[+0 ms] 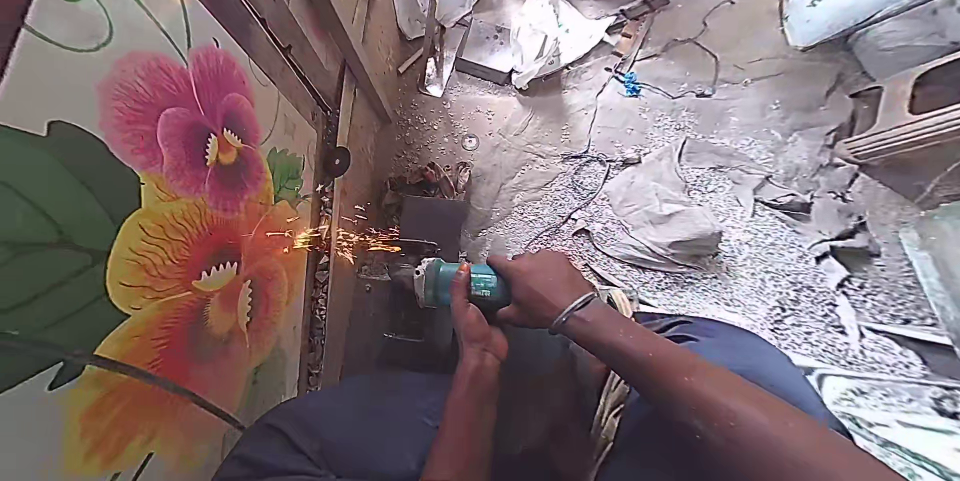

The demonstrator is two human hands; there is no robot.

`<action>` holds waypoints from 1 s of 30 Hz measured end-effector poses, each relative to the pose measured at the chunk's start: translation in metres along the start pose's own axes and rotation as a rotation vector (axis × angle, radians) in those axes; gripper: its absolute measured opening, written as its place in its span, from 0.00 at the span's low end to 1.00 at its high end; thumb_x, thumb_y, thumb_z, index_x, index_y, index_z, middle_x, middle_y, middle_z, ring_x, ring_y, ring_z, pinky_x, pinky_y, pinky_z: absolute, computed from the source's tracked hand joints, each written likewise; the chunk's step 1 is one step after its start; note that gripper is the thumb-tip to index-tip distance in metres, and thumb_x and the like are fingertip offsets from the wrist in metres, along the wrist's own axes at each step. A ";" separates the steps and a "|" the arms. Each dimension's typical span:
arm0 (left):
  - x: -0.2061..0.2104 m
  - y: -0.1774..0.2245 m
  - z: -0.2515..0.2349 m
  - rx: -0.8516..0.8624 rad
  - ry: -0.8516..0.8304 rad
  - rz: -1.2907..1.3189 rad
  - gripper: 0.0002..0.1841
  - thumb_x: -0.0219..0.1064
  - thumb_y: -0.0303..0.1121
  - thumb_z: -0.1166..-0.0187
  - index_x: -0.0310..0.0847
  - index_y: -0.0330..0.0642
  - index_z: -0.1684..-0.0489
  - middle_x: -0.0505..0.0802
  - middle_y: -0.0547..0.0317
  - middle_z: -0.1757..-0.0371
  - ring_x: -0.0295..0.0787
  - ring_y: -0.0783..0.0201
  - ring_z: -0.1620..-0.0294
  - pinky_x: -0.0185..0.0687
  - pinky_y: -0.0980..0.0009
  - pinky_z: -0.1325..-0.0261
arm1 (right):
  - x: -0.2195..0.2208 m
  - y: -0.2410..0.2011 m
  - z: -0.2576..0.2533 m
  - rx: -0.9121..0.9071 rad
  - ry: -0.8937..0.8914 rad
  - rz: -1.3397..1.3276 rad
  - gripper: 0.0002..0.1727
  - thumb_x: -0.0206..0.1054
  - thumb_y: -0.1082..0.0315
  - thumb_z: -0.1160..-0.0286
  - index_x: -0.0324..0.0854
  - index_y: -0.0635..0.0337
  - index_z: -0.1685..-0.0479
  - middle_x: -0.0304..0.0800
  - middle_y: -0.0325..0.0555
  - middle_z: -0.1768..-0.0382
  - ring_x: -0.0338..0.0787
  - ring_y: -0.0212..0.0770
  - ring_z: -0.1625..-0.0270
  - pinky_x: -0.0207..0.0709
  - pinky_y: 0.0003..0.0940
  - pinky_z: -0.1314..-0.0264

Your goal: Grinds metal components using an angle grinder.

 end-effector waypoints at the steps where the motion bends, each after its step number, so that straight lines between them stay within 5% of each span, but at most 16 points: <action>1: 0.001 0.000 0.000 0.005 -0.008 -0.001 0.14 0.51 0.41 0.10 0.77 0.42 0.55 0.90 0.55 0.68 0.91 0.63 0.66 0.90 0.66 0.61 | -0.001 0.000 0.001 0.000 0.004 -0.002 0.35 0.76 0.41 0.40 0.78 0.48 0.34 0.92 0.56 0.55 0.92 0.61 0.50 0.80 0.64 0.53; 30: 0.009 0.003 -0.002 0.034 -0.166 0.059 0.17 0.47 0.44 0.11 0.77 0.43 0.58 0.91 0.55 0.68 0.92 0.62 0.68 0.91 0.63 0.64 | -0.017 -0.009 0.016 0.007 0.075 -0.006 0.33 0.78 0.49 0.42 0.79 0.54 0.35 0.91 0.59 0.52 0.91 0.63 0.48 0.79 0.64 0.54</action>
Point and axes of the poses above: each hand's wrist, its own z-axis away from the middle knuckle, its own x-axis out of the palm, y = z × x, the point moved 9 cm from there along -z, towards the middle knuckle
